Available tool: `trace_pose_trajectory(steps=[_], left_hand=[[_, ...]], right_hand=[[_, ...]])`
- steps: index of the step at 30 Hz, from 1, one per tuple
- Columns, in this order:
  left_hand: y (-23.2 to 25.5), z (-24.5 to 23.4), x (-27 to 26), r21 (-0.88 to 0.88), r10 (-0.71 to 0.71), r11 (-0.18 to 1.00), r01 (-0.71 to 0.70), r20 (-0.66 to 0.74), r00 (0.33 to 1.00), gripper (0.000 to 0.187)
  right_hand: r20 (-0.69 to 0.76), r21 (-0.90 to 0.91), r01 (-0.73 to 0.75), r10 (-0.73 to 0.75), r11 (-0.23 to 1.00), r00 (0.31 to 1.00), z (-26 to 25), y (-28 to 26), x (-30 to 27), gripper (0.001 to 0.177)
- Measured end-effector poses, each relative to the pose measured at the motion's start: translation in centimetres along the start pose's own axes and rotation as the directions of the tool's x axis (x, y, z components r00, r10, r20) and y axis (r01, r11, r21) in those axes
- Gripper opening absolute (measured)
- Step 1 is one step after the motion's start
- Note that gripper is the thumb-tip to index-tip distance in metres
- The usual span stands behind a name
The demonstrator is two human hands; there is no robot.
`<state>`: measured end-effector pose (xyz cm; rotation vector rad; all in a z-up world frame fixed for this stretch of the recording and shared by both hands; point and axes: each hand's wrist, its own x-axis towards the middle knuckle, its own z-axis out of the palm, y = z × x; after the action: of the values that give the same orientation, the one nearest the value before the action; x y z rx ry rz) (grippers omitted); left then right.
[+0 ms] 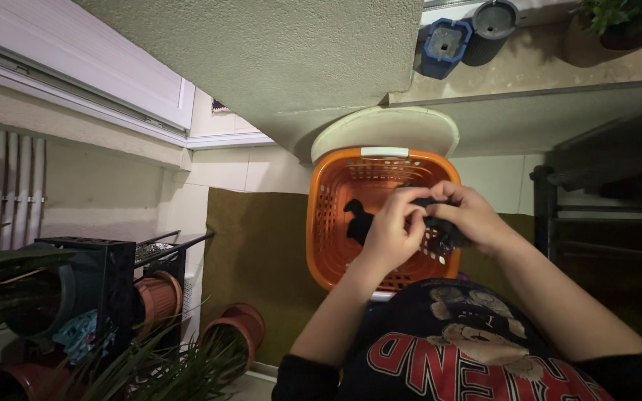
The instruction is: The recorder sorts through a basket of clean laundry and hangs various items on a drying rack.
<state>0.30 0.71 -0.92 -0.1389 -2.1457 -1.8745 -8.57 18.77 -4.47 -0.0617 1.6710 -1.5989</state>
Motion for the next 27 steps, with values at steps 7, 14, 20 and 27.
trace_pose_trajectory(steps=[7,14,20,27], left_hand=[[-3.1,-0.9,0.0,-0.158,-0.274,0.954,0.255,-0.118,0.954,0.040],[-6.8,0.7,-1.9,-0.360,-0.386,0.851,0.382,0.065,0.920,0.020],[0.8,-2.4,1.6,0.009,-0.007,1.000,0.007,0.077,0.997,0.065],[-17.4,-2.9,-3.3,-0.054,-0.094,0.993,0.103,0.153,0.984,0.018]], right_hand=[[-0.014,0.204,0.040,-0.038,0.978,0.999,-0.8,-1.3,-1.4,0.016],[-0.130,-0.519,-0.019,-0.057,0.855,0.990,1.0,-3.5,-2.2,0.020],[-0.120,0.077,-0.039,0.048,0.996,0.992,-3.9,1.0,-1.7,0.028],[-0.207,0.583,0.210,-0.106,0.785,0.973,-10.5,0.9,-1.9,0.046]])
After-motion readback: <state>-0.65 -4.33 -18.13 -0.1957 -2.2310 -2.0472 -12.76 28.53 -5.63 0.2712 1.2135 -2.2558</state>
